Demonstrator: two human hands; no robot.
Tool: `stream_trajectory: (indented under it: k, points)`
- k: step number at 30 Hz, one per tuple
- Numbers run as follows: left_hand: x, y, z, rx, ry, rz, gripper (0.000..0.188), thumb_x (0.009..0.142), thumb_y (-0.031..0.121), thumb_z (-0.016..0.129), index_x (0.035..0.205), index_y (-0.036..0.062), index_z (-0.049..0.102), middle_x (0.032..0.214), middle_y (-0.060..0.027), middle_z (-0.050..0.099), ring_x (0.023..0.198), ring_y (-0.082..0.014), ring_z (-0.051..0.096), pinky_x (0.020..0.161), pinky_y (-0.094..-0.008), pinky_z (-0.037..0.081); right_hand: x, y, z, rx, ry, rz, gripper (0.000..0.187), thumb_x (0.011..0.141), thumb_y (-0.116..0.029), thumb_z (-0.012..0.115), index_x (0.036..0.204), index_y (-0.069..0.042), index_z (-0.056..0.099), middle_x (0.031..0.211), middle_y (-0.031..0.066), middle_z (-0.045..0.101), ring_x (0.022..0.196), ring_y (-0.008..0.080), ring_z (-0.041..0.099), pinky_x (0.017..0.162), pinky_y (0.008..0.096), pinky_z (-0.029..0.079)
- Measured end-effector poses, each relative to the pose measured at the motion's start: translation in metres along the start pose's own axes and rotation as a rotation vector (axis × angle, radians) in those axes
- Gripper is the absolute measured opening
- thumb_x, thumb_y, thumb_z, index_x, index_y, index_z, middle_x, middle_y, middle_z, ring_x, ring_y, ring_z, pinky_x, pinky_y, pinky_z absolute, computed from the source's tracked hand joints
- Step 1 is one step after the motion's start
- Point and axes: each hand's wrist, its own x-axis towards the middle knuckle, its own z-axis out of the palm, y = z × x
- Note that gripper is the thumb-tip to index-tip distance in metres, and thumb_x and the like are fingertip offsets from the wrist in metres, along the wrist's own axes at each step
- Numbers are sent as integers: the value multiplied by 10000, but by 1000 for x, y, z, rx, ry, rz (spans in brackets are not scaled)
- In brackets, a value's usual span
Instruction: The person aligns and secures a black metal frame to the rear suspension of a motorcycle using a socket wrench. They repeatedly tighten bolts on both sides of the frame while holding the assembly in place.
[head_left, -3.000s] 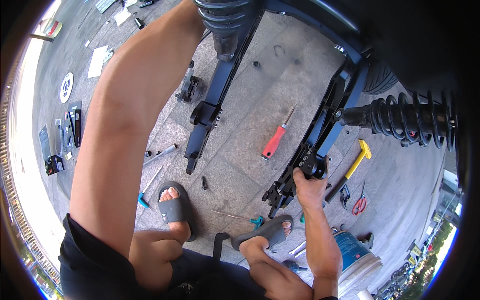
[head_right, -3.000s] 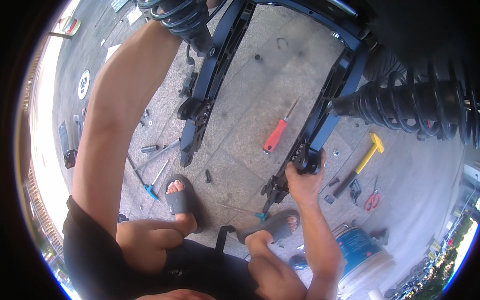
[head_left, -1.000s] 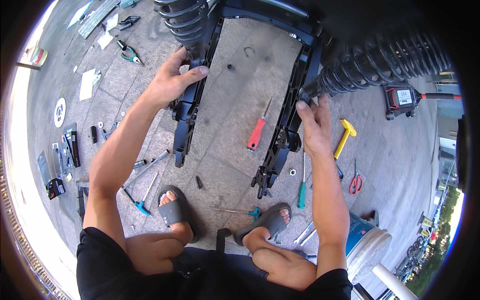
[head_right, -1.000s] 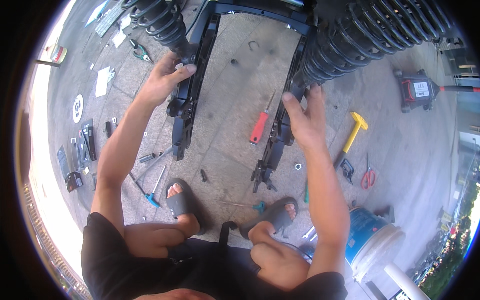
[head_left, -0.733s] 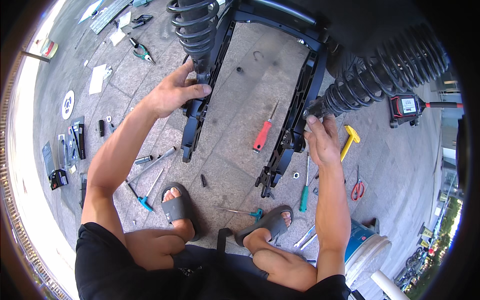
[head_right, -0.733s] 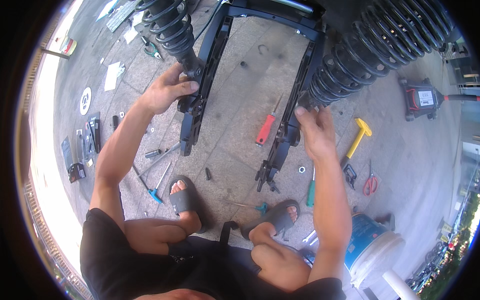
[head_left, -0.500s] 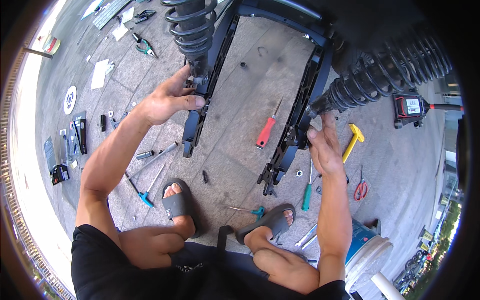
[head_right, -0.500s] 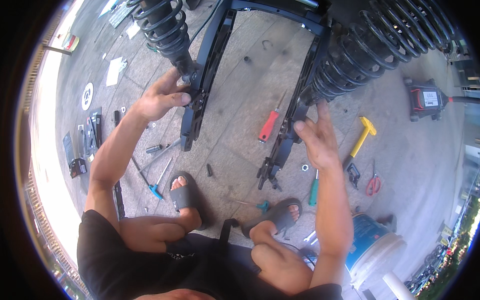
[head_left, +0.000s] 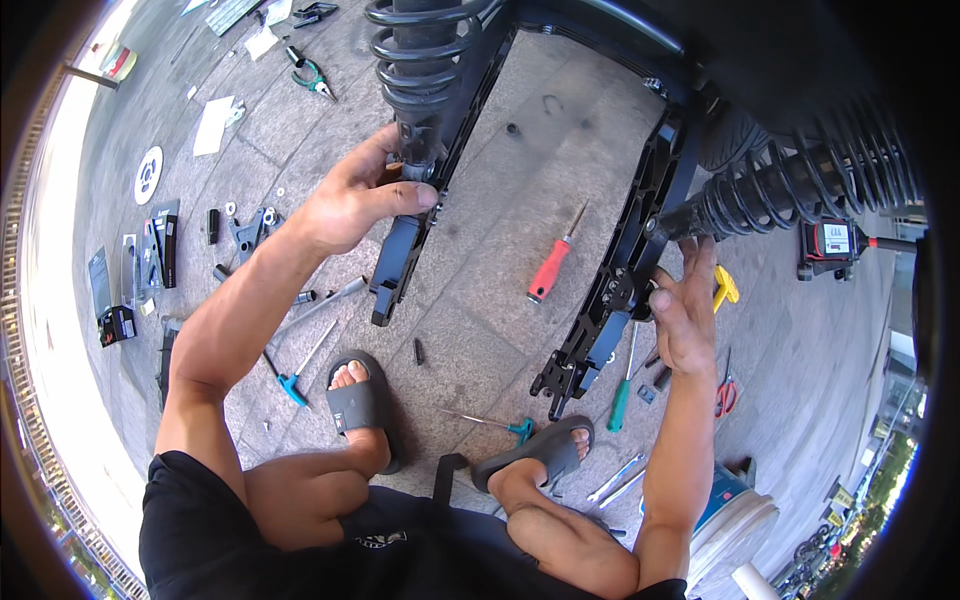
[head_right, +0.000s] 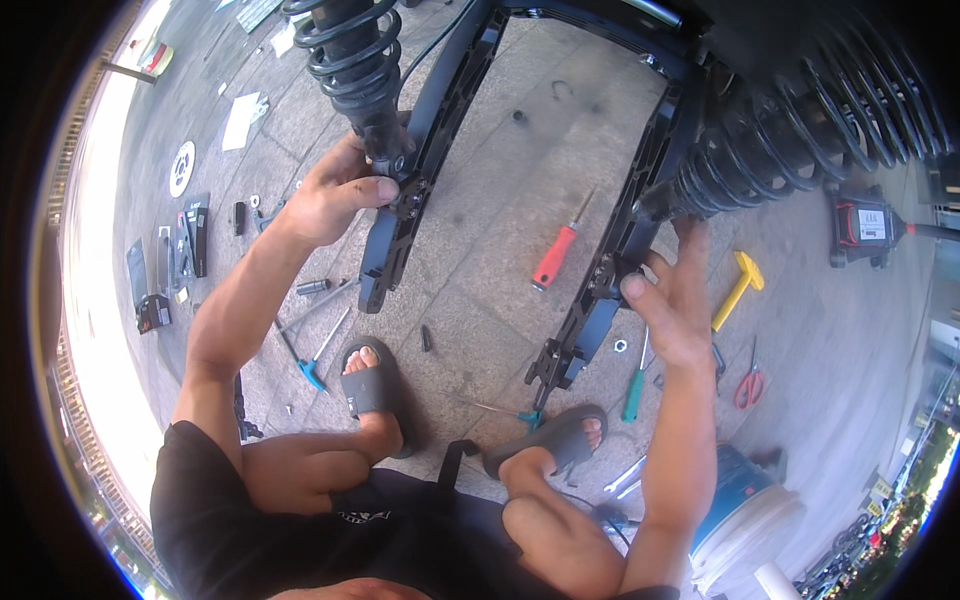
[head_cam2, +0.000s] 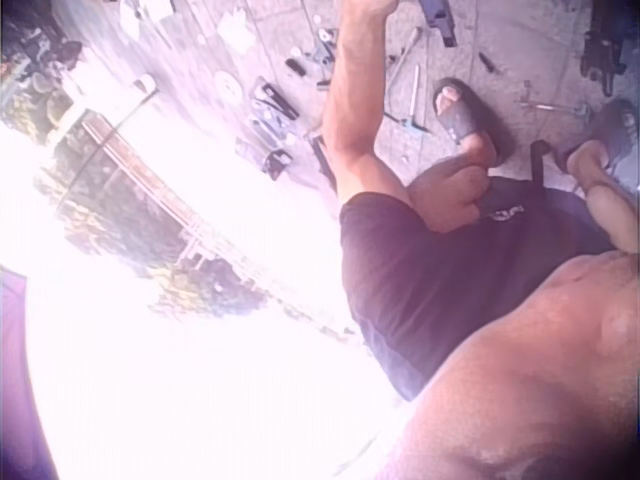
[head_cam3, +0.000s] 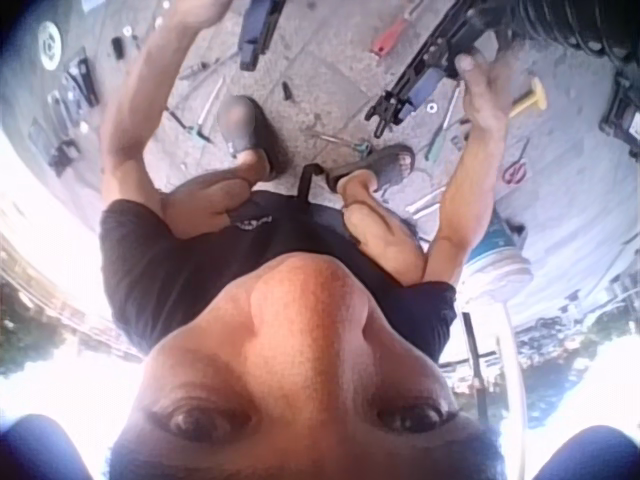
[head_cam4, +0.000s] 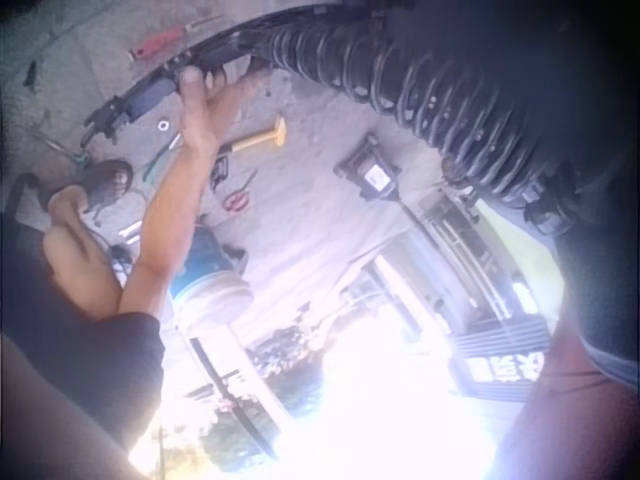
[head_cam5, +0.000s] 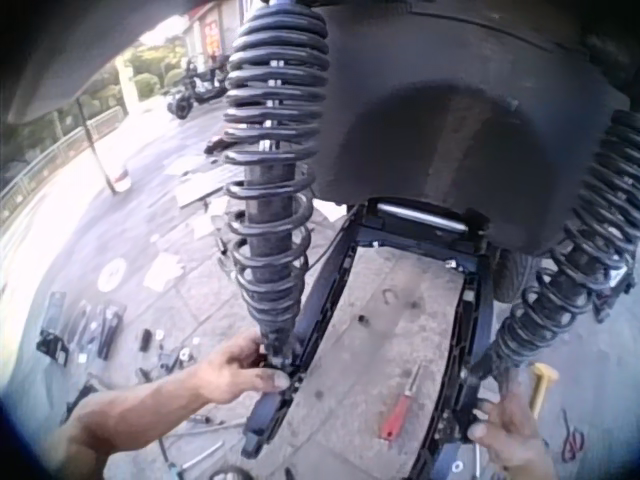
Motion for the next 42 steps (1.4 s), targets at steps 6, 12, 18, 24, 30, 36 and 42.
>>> stream_trajectory:
  k: [6, 12, 18, 24, 30, 36, 42]
  points:
    - [1, -3, -6, -37, 61, -12, 489, 753, 48, 770, 1192, 23, 557, 1033, -28, 585, 974, -146, 561, 900, -303, 452, 7, -4, 10, -89, 37, 68, 873, 862, -106, 695, 1516, 4, 126, 1475, 163, 313, 1205, 275, 501, 990, 377, 474]
    - [-3, -8, -12, -53, 59, -2, 462, 729, 62, 793, 1131, 7, 571, 1015, -39, 595, 949, -146, 565, 865, -304, 457, 10, -8, 11, 210, 142, 176, 558, 917, -69, 639, 1395, 16, 363, 1281, 119, 539, 1129, 204, 567, 999, 353, 461]
    - [-2, -13, -12, -162, 20, 38, 536, 720, 268, 803, 1136, 33, 560, 1140, -104, 557, 1076, -202, 522, 936, -382, 419, 1, 2, 6, 303, 98, 116, 473, 865, -51, 642, 1302, -1, 467, 1194, 86, 573, 1084, 178, 561, 981, 330, 426]
    - [6, -37, -26, -179, -93, 186, 695, 772, 638, 713, 1144, 73, 551, 1258, -143, 499, 1246, -234, 423, 1013, -448, 363, 1, 9, 8, 375, 72, 74, 594, 792, -118, 729, 1313, -11, 462, 1196, 63, 543, 1126, 179, 520, 1006, 339, 398]
    - [16, -43, -27, -380, -163, 196, 790, 910, 697, 482, 1320, 26, 552, 1204, -52, 604, 1073, -163, 541, 968, -369, 396, 2, 17, 12, 379, 126, 38, 736, 743, -216, 787, 1358, -24, 431, 1274, 72, 512, 1232, 227, 466, 1071, 383, 355]
    - [17, -20, -4, -289, 166, -61, 677, 994, 642, 322, 1363, 103, 500, 1307, -49, 553, 1028, -204, 545, 913, -399, 420, 2, 29, 1, 408, 149, 57, 766, 794, -432, 692, 1417, -102, 391, 1347, 50, 478, 1235, 265, 453, 1014, 422, 378]
    - [46, -9, -1, -187, 283, -252, 415, 1019, 370, 497, 1348, 119, 468, 1152, -37, 576, 745, -129, 556, 589, -262, 430, 20, 43, -9, 394, 244, 170, 597, 909, -338, 525, 1454, -176, 343, 1382, 57, 449, 1150, 270, 485, 942, 472, 428]
